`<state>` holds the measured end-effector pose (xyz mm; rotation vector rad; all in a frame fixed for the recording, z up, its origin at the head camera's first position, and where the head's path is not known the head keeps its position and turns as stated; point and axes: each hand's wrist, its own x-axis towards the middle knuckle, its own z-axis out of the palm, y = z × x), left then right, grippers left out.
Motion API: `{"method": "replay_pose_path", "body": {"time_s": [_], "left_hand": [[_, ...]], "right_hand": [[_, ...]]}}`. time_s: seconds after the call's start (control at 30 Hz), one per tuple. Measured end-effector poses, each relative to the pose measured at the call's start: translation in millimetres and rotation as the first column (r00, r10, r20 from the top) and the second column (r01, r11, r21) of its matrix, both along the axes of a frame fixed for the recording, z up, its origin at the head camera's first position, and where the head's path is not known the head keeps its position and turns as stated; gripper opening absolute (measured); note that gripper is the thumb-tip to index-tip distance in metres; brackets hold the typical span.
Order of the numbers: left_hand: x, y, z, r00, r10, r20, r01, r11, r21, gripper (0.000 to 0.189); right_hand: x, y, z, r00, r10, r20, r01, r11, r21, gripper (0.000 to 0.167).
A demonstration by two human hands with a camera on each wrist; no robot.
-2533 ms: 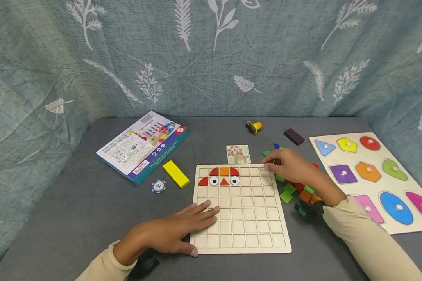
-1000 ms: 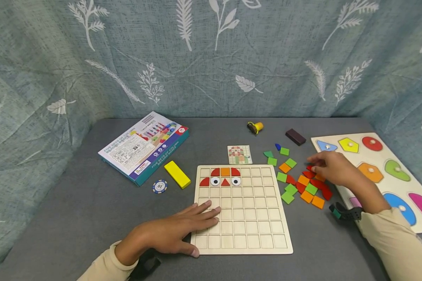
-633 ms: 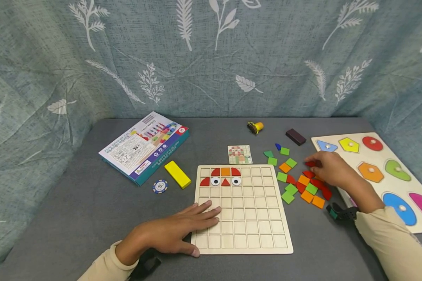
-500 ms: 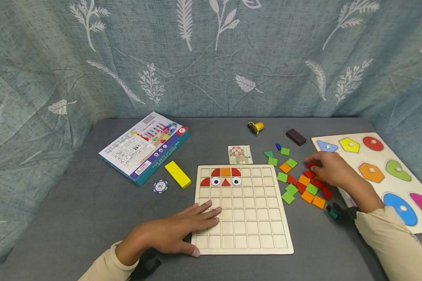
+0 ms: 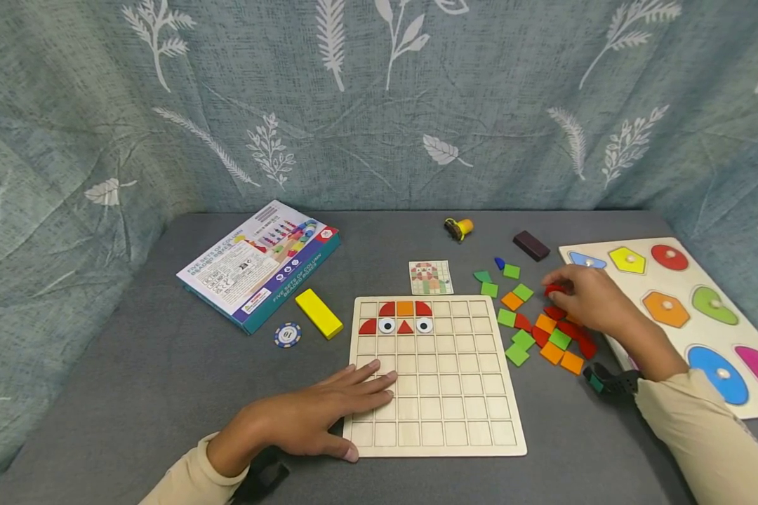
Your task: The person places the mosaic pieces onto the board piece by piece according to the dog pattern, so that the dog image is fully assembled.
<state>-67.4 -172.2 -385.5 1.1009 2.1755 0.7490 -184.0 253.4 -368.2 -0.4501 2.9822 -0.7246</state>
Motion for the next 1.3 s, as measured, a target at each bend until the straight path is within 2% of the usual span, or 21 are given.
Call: {"method": "replay_pose_path", "body": {"time_s": [0.2, 0.33, 0.47, 0.57, 0.7, 0.83, 0.97, 1.2, 1.3], "left_hand": [[-0.1, 0.1, 0.3, 1.0, 0.001, 0.004, -0.001, 1.0, -0.002, 0.079], [-0.6, 0.2, 0.2, 1.0, 0.0, 0.0, 0.0, 1.0, 0.0, 0.079], [-0.8, 0.4, -0.2, 1.0, -0.005, -0.005, 0.005, 1.0, 0.007, 0.08], [-0.7, 0.1, -0.6, 1.0, -0.009, -0.01, 0.009, 1.0, 0.011, 0.08], [-0.8, -0.4, -1.4, 1.0, -0.011, -0.015, 0.011, 1.0, 0.008, 0.08], [-1.2, -0.8, -2.0, 1.0, -0.009, -0.017, 0.009, 1.0, 0.004, 0.08], [-1.4, -1.1, -1.8, 1.0, -0.011, -0.02, 0.011, 1.0, 0.004, 0.08], [-0.7, -1.2, -2.4, 0.999, -0.017, -0.037, 0.017, 1.0, 0.008, 0.08], [-0.3, -1.3, -3.0, 0.999, -0.015, -0.039, 0.016, 1.0, 0.011, 0.08]], "right_hand": [[3.5, -5, 3.6, 0.996, 0.072, -0.057, -0.074, 0.997, -0.025, 0.025], [2.8, -11, 6.0, 0.991, 0.134, 0.008, -0.134, 0.989, -0.065, 0.026], [2.8, -15, 8.7, 0.986, 0.156, 0.063, -0.149, 0.984, -0.102, 0.017], [3.0, -17, 10.1, 0.984, 0.171, 0.052, -0.165, 0.98, -0.111, 0.016], [3.4, -21, 10.3, 0.979, 0.201, 0.019, -0.198, 0.973, -0.115, 0.027], [3.5, -26, 8.6, 0.973, 0.23, 0.021, -0.226, 0.967, -0.12, 0.032], [2.5, -33, 6.0, 0.972, 0.234, 0.028, -0.229, 0.964, -0.132, 0.029], [2.8, -47, 2.8, 0.967, 0.254, -0.033, -0.256, 0.957, -0.139, 0.026], [3.6, -54, 2.3, 0.962, 0.272, -0.029, -0.273, 0.951, -0.147, 0.025]]}}
